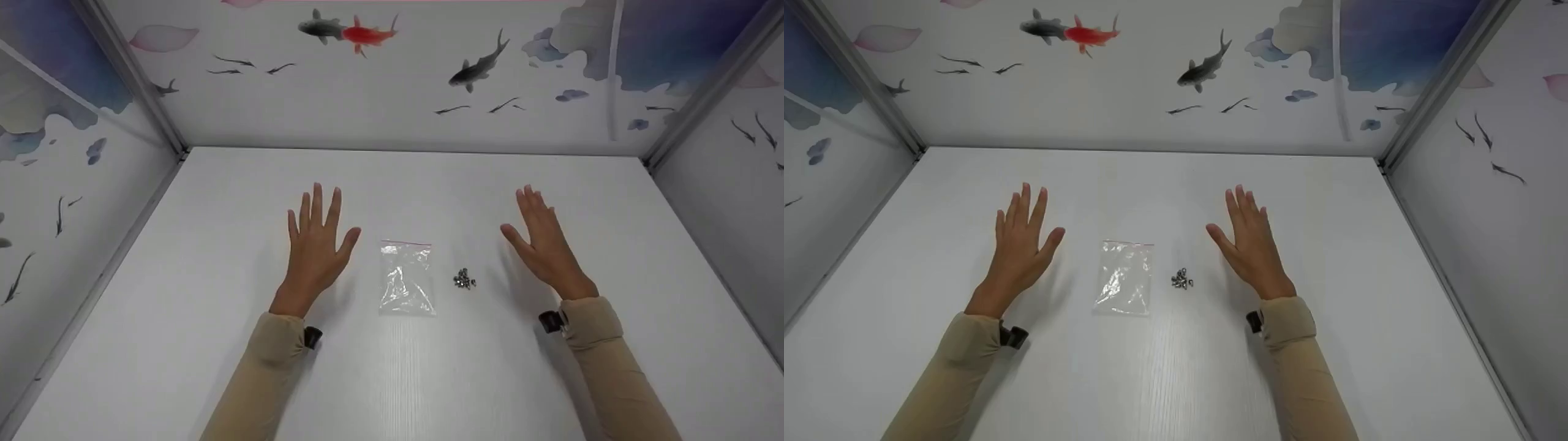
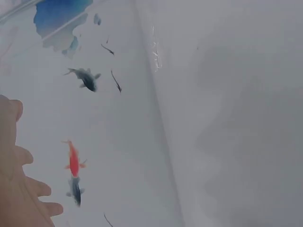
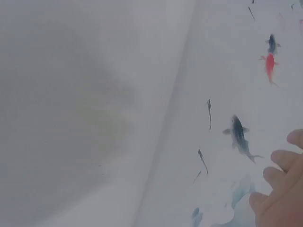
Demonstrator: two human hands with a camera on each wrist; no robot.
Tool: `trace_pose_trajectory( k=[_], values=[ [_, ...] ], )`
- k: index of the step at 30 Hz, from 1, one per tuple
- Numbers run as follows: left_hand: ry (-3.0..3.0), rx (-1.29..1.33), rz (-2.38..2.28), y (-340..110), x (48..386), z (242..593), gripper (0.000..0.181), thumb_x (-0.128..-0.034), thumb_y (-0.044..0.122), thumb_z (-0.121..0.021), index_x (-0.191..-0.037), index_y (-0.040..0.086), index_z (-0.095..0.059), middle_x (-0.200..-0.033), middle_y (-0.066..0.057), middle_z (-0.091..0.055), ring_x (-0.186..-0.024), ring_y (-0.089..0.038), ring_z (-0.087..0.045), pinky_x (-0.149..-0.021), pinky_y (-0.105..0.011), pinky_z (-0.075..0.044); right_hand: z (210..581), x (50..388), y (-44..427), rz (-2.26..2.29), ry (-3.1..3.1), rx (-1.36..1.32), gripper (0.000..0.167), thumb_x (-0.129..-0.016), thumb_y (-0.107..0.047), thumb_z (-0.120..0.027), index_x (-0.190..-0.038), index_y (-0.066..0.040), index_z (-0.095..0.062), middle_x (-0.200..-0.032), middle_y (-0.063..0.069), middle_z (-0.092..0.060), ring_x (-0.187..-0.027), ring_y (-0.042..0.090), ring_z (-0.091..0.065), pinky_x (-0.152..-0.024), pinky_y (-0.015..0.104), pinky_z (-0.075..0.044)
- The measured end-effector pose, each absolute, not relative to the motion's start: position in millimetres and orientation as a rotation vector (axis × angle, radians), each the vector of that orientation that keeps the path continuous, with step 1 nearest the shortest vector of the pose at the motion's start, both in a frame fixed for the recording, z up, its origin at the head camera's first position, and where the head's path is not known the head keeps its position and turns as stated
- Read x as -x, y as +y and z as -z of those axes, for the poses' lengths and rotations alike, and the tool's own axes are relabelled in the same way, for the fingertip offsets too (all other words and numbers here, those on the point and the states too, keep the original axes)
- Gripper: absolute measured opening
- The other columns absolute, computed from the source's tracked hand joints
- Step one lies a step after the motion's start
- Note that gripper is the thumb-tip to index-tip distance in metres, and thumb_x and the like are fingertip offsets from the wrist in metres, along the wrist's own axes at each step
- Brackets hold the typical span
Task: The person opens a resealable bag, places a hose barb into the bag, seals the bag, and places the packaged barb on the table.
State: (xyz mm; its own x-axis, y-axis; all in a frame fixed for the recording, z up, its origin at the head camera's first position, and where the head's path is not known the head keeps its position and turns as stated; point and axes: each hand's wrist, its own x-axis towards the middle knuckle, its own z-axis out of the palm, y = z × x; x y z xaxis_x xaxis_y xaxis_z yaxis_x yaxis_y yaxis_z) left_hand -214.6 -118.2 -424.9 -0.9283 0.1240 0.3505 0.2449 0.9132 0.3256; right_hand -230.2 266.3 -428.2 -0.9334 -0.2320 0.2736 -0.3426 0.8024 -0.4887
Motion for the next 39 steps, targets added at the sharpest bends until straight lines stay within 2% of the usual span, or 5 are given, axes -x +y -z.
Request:
trace_pose_trajectory(
  k=[9,18,24,29,39],
  values=[
    [-2.832,0.824,0.528,-111.4,193.3,430.2,0.069,-0.0995,0.053,-0.038,-0.156,0.026,-0.009,-0.163,-0.003,0.0,-0.15,-0.024,0.0,-0.119,-0.048,-0.004,415.9,238.5,248.8,-0.745,-3.029,-0.778,0.067,-0.101,-0.049,-0.041,-0.155,-0.029,-0.007,-0.162,-0.002,-0.008,-0.15,0.023,-0.009,-0.119,0.048,-0.009],
    [-2.97,1.212,0.435,-93.5,180.2,441.3,0.062,-0.1014,0.053,-0.03,-0.155,0.029,-0.011,-0.162,0.009,-0.01,-0.149,-0.015,-0.01,-0.12,-0.045,-0.008,425.1,249.9,220.0,-0.495,-3.137,-0.951,0.058,-0.102,-0.048,-0.037,-0.154,-0.028,-0.021,-0.16,-0.001,-0.021,-0.148,0.023,-0.018,-0.117,0.048,-0.018],
    [-3.081,1.315,0.352,-85.9,177.0,445.0,0.058,-0.1019,0.053,-0.028,-0.154,0.03,-0.017,-0.161,0.012,-0.015,-0.149,-0.013,-0.014,-0.12,-0.044,-0.01,434.8,255.3,197.9,-0.45,-3.162,-1.06,0.056,-0.102,-0.049,-0.034,-0.153,-0.028,-0.023,-0.159,-0.002,-0.024,-0.148,0.021,-0.019,-0.117,0.048,-0.019],
    [-3.165,1.336,0.335,-81.3,175.7,449.5,0.058,-0.1014,0.053,-0.031,-0.154,0.03,-0.022,-0.159,0.011,-0.02,-0.148,-0.012,-0.015,-0.12,-0.042,-0.01,442.4,257.0,186.7,-0.438,-3.227,-1.081,0.055,-0.103,-0.048,-0.033,-0.153,-0.027,-0.026,-0.159,0.0,-0.025,-0.147,0.026,-0.02,-0.116,0.05,-0.019],
    [-3.221,1.329,0.297,-79.9,174.6,454.0,0.054,-0.1015,0.049,-0.035,-0.15,0.027,-0.034,-0.156,0.009,-0.029,-0.148,-0.015,-0.019,-0.12,-0.043,-0.013,445.9,260.0,174.8,-0.352,-3.295,-1.137,0.051,-0.104,-0.041,-0.032,-0.152,-0.023,-0.029,-0.158,-0.006,-0.027,-0.148,0.021,-0.02,-0.117,0.046,-0.02]
  ],
)
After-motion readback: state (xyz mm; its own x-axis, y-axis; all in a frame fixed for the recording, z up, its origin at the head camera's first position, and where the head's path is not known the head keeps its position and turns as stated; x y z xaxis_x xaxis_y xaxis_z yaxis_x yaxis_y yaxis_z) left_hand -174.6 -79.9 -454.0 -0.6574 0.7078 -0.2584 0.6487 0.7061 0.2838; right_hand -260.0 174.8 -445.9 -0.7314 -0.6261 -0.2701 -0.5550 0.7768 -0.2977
